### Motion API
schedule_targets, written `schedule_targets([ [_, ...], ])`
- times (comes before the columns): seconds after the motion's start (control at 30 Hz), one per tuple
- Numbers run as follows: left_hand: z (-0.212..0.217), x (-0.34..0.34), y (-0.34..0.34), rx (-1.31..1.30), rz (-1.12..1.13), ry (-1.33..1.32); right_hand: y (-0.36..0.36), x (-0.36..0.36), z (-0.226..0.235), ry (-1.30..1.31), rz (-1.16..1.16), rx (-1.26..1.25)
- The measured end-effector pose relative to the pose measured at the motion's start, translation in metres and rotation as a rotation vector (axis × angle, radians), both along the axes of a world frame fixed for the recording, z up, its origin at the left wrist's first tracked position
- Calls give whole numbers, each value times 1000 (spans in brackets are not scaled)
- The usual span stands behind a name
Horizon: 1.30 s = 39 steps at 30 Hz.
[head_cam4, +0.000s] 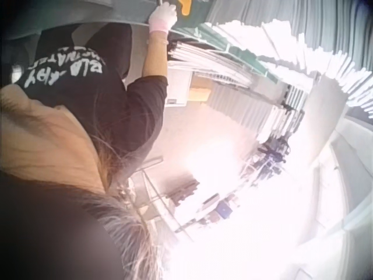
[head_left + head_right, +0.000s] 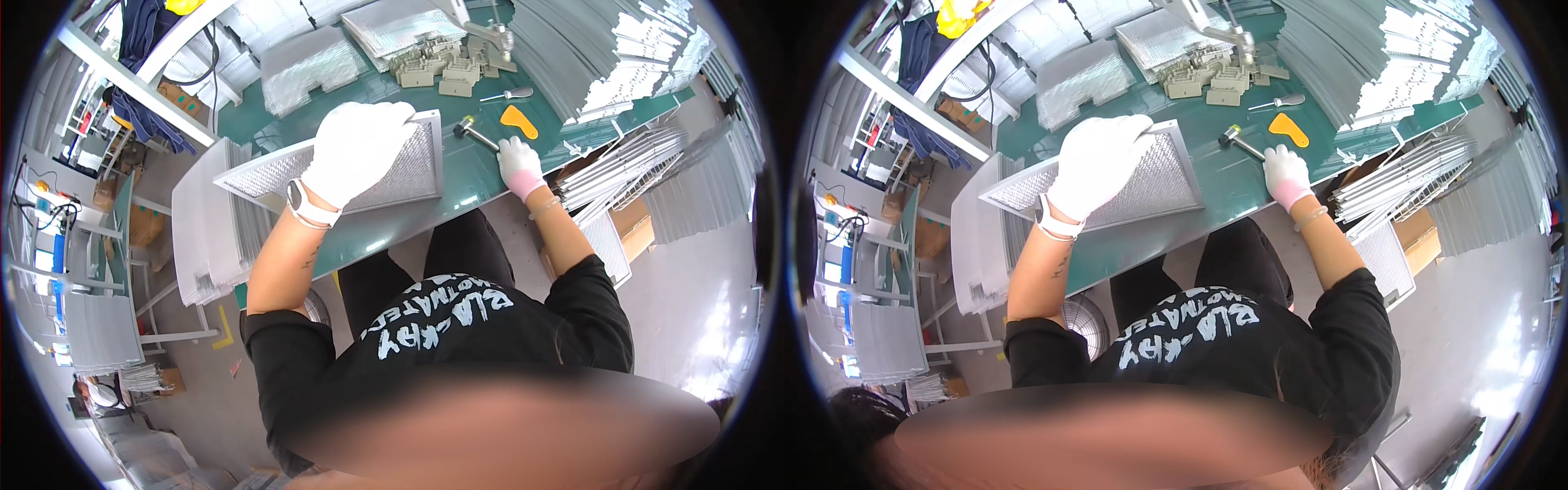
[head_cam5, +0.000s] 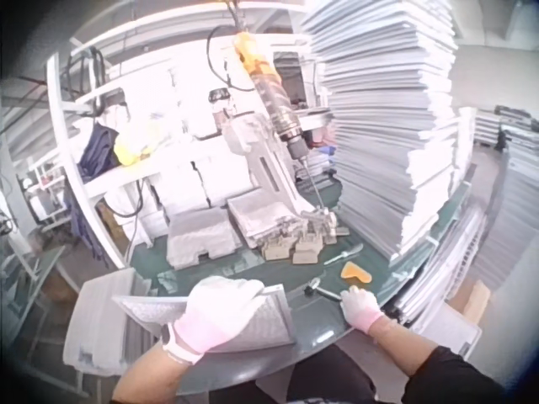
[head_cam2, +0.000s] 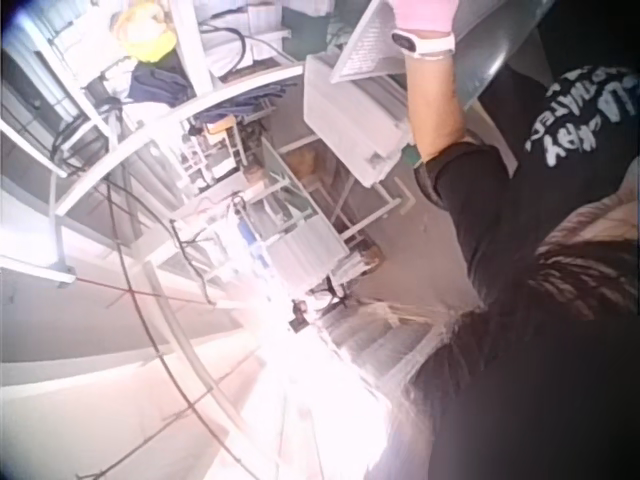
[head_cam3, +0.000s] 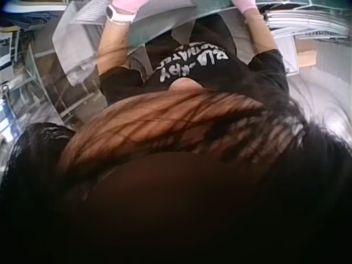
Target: Assembling metal mesh filters by attaching frames and brackets using a power screwdriver and a hammer.
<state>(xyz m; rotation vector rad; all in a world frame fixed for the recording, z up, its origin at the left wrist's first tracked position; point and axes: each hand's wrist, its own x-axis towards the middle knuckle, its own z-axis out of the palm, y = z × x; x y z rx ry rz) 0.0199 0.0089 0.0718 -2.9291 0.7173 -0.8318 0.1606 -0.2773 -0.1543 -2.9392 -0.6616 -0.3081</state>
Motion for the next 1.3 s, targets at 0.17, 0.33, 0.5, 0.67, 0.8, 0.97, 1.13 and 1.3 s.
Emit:
schedule_targets([
  [0.17,0,-4,3,-29,22,42,-8,-46,21,817,126,1350],
  [0.33,-1,-3,2,-33,-12,6,60,-141,84,623,78,2337],
  [0.5,-7,0,7,-27,-73,-20,65,-150,94,902,349,1680],
  [0.67,-11,-1,-1,-56,-85,-205,65,-150,98,485,163,2173],
  [0.8,-10,-5,1,33,10,-98,66,-172,93,993,370,1675],
  [0.97,-18,-7,-2,-39,-41,-282,29,-142,137,494,291,1608],
  [1.13,-45,-9,-29,-323,57,-491,-20,-115,242,205,624,1143],
  [1.3,-55,-7,-42,-496,184,-596,-14,-110,261,-174,876,1238],
])
